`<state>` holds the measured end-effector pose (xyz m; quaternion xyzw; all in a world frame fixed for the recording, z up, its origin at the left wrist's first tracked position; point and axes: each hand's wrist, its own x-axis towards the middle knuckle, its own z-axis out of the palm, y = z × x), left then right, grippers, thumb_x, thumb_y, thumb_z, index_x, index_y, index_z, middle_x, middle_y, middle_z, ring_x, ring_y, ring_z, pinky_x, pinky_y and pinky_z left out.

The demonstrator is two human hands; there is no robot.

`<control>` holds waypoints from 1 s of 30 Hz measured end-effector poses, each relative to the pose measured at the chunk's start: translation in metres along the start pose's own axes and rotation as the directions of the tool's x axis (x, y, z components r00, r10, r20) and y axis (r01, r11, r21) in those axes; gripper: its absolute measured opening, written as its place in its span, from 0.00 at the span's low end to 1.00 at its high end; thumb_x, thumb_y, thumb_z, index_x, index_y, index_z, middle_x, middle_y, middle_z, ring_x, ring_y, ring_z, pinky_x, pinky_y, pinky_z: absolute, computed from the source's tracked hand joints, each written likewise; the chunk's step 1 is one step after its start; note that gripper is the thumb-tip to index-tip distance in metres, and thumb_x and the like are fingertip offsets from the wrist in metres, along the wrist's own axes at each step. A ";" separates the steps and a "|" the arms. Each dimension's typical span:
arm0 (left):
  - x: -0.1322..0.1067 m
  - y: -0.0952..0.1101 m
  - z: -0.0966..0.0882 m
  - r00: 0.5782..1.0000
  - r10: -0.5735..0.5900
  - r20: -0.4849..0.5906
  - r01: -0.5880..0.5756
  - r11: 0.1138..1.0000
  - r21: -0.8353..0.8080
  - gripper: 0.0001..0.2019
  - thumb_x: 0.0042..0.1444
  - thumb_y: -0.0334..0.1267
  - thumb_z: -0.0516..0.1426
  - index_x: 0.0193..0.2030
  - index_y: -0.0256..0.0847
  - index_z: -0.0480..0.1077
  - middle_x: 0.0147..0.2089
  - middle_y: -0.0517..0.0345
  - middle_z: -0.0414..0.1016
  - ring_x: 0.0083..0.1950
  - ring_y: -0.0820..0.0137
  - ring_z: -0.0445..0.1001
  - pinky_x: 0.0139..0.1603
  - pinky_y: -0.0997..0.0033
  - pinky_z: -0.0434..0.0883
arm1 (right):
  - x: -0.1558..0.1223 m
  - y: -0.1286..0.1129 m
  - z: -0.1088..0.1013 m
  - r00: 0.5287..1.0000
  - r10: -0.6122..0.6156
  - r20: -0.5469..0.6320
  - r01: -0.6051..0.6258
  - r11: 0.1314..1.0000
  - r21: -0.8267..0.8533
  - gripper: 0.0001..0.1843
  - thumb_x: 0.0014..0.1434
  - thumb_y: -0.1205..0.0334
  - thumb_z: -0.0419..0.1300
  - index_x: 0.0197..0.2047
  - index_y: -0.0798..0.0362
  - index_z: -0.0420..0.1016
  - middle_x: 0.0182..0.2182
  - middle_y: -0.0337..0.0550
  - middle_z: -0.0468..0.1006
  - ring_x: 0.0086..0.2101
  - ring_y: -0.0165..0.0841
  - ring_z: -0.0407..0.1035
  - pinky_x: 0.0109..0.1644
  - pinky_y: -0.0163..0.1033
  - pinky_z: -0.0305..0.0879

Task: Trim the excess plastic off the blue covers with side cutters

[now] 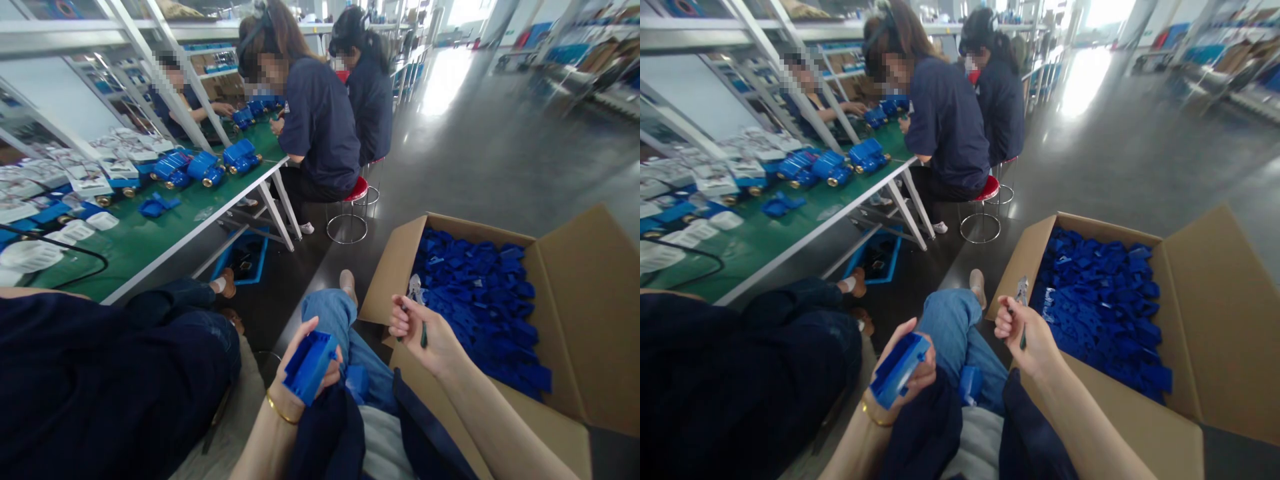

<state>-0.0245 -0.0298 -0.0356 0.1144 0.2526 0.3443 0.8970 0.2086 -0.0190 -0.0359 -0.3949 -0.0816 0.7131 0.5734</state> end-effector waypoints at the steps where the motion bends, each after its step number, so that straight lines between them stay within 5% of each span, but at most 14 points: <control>1: 0.000 0.000 0.001 1.000 0.011 0.016 -0.011 1.000 -0.013 0.28 0.60 0.53 0.59 0.20 0.27 0.76 0.13 0.60 0.63 0.13 0.83 0.52 0.15 0.82 0.51 | 0.000 -0.001 0.000 1.000 -0.009 -0.002 0.009 1.000 0.006 0.22 0.40 0.55 0.78 0.32 0.56 0.74 0.20 0.30 0.61 0.21 0.22 0.53 0.23 0.28 0.53; 6: 0.000 0.001 0.002 0.995 0.025 0.092 -0.018 0.997 -0.072 0.26 0.61 0.49 0.60 0.20 0.29 0.75 0.13 0.61 0.63 0.12 0.84 0.51 0.13 0.84 0.52 | 0.000 0.000 0.004 0.998 -0.066 -0.009 0.066 0.998 -0.011 0.29 0.39 0.44 0.78 0.24 0.52 0.65 0.18 0.30 0.59 0.21 0.23 0.53 0.23 0.29 0.54; 9: 0.001 0.003 0.002 0.992 0.025 0.126 -0.012 0.995 -0.100 0.25 0.61 0.48 0.60 0.19 0.29 0.74 0.13 0.61 0.64 0.11 0.86 0.49 0.13 0.86 0.51 | -0.003 0.006 0.011 0.997 -0.083 0.010 0.083 0.994 -0.074 0.30 0.40 0.47 0.77 0.23 0.51 0.59 0.17 0.28 0.58 0.20 0.23 0.51 0.23 0.30 0.53; 15: 0.000 0.006 0.001 0.986 0.042 0.163 -0.021 0.992 -0.125 0.26 0.63 0.47 0.59 0.20 0.28 0.76 0.12 0.64 0.60 0.11 0.87 0.45 0.12 0.88 0.52 | -0.006 0.018 0.032 0.990 -0.056 0.131 0.094 0.948 -0.305 0.22 0.42 0.59 0.72 0.40 0.49 0.70 0.26 0.34 0.73 0.23 0.26 0.60 0.26 0.33 0.56; 20: 0.000 0.009 -0.002 0.982 0.023 0.186 -0.002 0.994 -0.112 0.28 0.65 0.49 0.56 0.20 0.27 0.76 0.10 0.69 0.51 0.11 0.88 0.40 0.11 0.89 0.49 | -0.008 0.014 0.062 0.949 -0.021 0.315 0.199 0.815 -0.544 0.19 0.51 0.51 0.67 0.41 0.54 0.74 0.23 0.35 0.73 0.21 0.27 0.60 0.27 0.36 0.55; 25: 0.000 0.013 -0.007 0.986 0.024 0.167 -0.001 0.990 -0.138 0.24 0.64 0.47 0.58 0.23 0.28 0.77 0.16 0.59 0.69 0.11 0.89 0.46 0.11 0.89 0.52 | -0.015 0.004 0.098 0.884 0.035 0.467 0.323 0.677 -0.661 0.13 0.51 0.56 0.68 0.28 0.52 0.69 0.20 0.33 0.69 0.23 0.28 0.60 0.30 0.36 0.54; 30: 0.002 0.015 -0.017 0.989 0.007 0.147 0.019 0.985 -0.173 0.20 0.62 0.47 0.59 0.29 0.32 0.79 0.21 0.54 0.76 0.12 0.85 0.54 0.13 0.86 0.57 | -0.014 0.007 0.114 0.852 0.069 0.519 0.378 0.604 -0.702 0.11 0.49 0.66 0.66 0.27 0.51 0.65 0.21 0.30 0.65 0.24 0.28 0.59 0.30 0.35 0.54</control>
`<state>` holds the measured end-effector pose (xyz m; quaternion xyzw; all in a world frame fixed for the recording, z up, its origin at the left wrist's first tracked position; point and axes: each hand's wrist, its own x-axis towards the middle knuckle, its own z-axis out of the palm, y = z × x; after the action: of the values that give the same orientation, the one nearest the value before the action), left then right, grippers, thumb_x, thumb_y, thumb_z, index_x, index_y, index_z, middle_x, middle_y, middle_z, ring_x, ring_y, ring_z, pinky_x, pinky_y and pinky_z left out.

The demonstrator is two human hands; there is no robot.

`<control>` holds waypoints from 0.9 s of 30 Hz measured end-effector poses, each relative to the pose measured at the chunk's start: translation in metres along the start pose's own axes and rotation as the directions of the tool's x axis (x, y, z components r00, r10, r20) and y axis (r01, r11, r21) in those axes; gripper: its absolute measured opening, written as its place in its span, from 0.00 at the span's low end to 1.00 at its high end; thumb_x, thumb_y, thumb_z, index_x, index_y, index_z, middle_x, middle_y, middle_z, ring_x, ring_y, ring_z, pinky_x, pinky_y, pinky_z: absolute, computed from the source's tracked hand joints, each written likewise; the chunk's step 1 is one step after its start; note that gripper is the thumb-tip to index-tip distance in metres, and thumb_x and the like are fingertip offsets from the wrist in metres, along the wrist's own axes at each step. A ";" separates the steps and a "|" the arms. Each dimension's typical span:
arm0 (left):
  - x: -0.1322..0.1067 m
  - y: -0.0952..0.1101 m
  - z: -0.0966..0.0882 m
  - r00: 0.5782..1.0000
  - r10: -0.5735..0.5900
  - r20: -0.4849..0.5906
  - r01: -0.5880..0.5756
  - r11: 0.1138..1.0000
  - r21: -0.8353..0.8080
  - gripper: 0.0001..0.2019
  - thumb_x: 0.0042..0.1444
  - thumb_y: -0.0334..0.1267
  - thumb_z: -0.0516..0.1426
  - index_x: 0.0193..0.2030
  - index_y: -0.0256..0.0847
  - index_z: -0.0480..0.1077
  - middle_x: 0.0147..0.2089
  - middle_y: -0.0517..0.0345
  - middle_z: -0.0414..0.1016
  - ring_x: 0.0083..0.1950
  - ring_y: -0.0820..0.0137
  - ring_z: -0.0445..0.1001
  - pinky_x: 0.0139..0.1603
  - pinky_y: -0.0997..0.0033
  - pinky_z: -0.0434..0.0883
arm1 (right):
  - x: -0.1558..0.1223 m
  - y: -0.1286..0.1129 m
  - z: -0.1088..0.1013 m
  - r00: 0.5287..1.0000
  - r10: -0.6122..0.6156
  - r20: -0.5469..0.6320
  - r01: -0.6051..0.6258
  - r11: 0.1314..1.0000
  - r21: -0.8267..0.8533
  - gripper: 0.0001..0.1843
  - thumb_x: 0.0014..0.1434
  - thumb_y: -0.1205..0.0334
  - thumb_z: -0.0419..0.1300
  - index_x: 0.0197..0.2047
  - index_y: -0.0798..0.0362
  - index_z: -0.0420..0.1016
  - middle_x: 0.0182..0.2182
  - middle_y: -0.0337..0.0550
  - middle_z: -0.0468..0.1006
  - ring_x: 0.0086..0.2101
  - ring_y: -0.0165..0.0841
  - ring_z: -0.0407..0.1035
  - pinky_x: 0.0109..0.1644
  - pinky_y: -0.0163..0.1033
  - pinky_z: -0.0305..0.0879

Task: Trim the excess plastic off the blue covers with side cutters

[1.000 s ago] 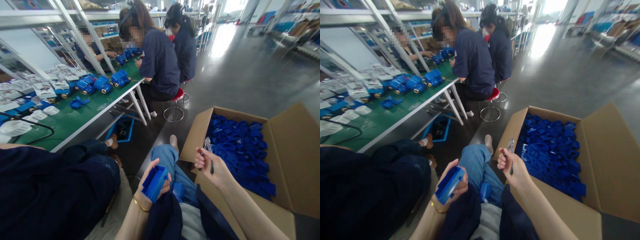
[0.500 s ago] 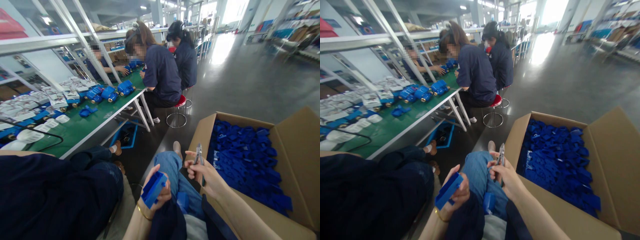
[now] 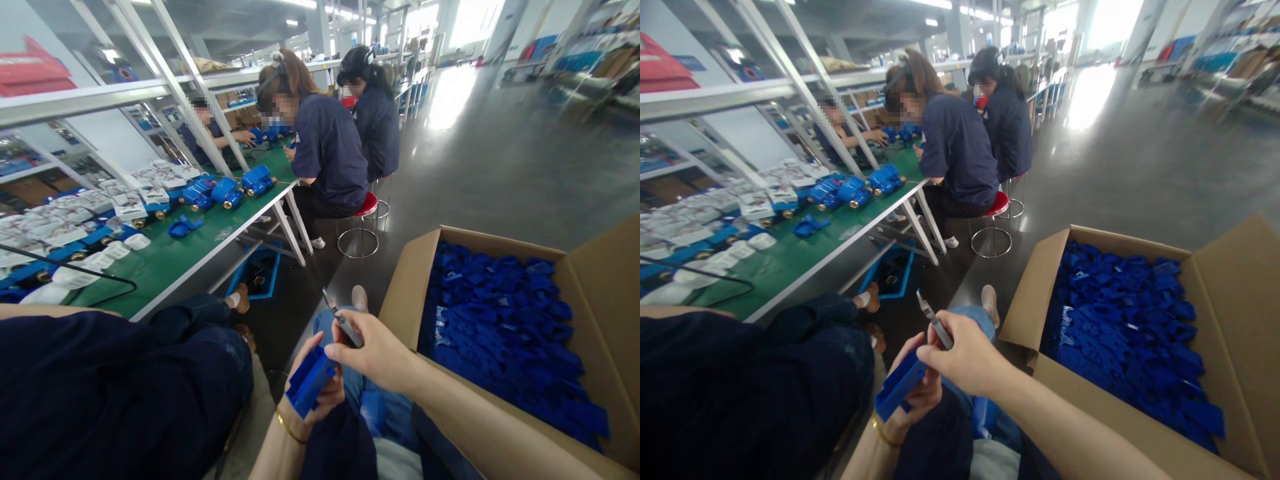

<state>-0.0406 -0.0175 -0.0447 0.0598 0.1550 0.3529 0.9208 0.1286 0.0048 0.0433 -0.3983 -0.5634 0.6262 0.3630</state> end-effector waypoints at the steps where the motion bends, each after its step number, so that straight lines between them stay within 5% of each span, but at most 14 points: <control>1: 0.000 0.000 -0.002 1.000 -0.002 -0.004 0.002 1.000 -0.005 0.20 0.62 0.48 0.60 0.29 0.32 0.78 0.20 0.54 0.76 0.12 0.85 0.55 0.13 0.86 0.58 | 0.001 0.000 0.000 1.000 0.000 0.015 0.000 1.000 -0.003 0.10 0.49 0.67 0.65 0.27 0.51 0.65 0.21 0.30 0.64 0.24 0.28 0.59 0.30 0.35 0.54; 7: 0.003 -0.003 -0.007 1.000 -0.010 -0.018 0.010 1.000 0.003 0.22 0.62 0.48 0.59 0.24 0.31 0.76 0.19 0.54 0.74 0.11 0.85 0.54 0.12 0.86 0.55 | 0.001 0.004 -0.008 0.999 0.004 0.051 -0.010 0.994 0.105 0.08 0.44 0.68 0.66 0.26 0.52 0.70 0.22 0.32 0.69 0.26 0.29 0.63 0.32 0.36 0.58; 15: 0.002 0.003 0.001 0.999 0.022 -0.035 -0.020 0.999 0.042 0.30 0.65 0.49 0.55 0.15 0.29 0.72 0.09 0.67 0.50 0.09 0.87 0.41 0.10 0.89 0.45 | 0.008 0.046 -0.028 0.934 0.146 -0.326 0.012 0.899 0.437 0.17 0.47 0.55 0.64 0.40 0.48 0.67 0.31 0.42 0.79 0.25 0.31 0.63 0.32 0.39 0.61; 19: 0.004 0.002 0.001 0.998 -0.017 -0.063 0.020 0.998 0.055 0.31 0.64 0.50 0.55 0.15 0.30 0.71 0.08 0.66 0.50 0.10 0.87 0.42 0.10 0.89 0.44 | 0.001 0.046 -0.025 0.953 0.181 -0.243 -0.061 0.900 0.431 0.22 0.47 0.48 0.69 0.40 0.51 0.70 0.31 0.45 0.80 0.24 0.30 0.62 0.31 0.39 0.60; 23: 0.004 -0.002 0.006 0.994 -0.036 -0.099 0.040 0.998 0.043 0.26 0.63 0.50 0.57 0.19 0.33 0.73 0.10 0.63 0.58 0.10 0.87 0.43 0.10 0.89 0.42 | -0.009 0.028 -0.016 0.986 0.137 -0.099 -0.104 0.954 0.281 0.20 0.43 0.57 0.75 0.35 0.54 0.74 0.35 0.47 0.82 0.27 0.31 0.66 0.34 0.39 0.62; 27: 0.004 -0.007 0.011 0.990 -0.067 -0.122 0.071 0.997 0.029 0.18 0.61 0.50 0.60 0.32 0.36 0.78 0.15 0.59 0.69 0.10 0.81 0.55 0.10 0.87 0.46 | -0.014 0.018 -0.009 0.993 0.109 0.054 -0.111 0.993 0.032 0.19 0.42 0.62 0.74 0.34 0.51 0.70 0.28 0.34 0.75 0.26 0.29 0.63 0.33 0.37 0.61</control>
<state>-0.0300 -0.0203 -0.0363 0.0482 0.2185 0.3213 0.9202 0.1426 -0.0060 0.0259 -0.4060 -0.5386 0.6652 0.3201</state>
